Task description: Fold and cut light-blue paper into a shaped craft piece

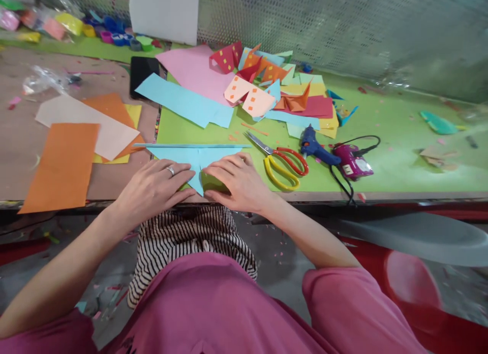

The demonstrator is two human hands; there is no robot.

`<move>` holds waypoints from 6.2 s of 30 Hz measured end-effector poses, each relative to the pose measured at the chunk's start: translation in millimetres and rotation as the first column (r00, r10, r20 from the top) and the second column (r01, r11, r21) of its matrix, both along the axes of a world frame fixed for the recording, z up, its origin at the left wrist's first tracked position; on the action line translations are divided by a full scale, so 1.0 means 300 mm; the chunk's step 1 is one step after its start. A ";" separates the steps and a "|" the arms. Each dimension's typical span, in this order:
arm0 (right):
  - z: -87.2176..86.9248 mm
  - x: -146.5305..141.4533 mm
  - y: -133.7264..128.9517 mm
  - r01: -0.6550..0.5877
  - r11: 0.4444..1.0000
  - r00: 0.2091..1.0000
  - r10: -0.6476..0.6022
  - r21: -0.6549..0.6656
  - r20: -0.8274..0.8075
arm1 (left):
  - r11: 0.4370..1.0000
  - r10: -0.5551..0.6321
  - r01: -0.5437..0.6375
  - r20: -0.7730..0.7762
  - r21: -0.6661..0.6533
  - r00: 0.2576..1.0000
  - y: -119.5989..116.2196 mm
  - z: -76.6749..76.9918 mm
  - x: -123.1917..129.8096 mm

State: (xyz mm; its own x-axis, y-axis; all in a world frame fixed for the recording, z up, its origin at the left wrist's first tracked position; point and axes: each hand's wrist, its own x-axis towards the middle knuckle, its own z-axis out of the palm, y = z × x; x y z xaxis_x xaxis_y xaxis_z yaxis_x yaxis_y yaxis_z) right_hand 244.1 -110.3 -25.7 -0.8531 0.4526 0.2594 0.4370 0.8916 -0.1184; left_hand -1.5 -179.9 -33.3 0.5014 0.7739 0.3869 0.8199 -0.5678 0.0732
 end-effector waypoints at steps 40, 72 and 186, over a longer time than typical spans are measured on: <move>-0.034 -0.050 -0.008 0.140 0.985 0.977 -0.154 -0.096 -0.150 | 0.950 0.276 -0.236 0.195 -0.206 0.941 -0.023 0.009 0.060; -0.043 0.024 -0.037 0.148 0.987 0.982 -0.154 -0.063 -0.106 | 0.914 0.348 -0.249 0.308 -0.319 0.885 -0.030 0.010 0.062; -0.057 0.022 -0.132 0.254 0.960 0.967 -0.248 0.117 -0.064 | 0.986 0.140 -0.131 -0.091 0.100 0.986 -0.149 -0.044 0.174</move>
State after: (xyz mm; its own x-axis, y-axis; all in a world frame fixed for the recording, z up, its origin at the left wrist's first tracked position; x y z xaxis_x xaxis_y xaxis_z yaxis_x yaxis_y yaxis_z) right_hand 250.8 -150.0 -42.9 -0.7014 0.6123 0.3648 0.6448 0.7632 -0.0414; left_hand 50.7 -224.5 -46.5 0.4331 0.7999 0.4154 0.8903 -0.4516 -0.0586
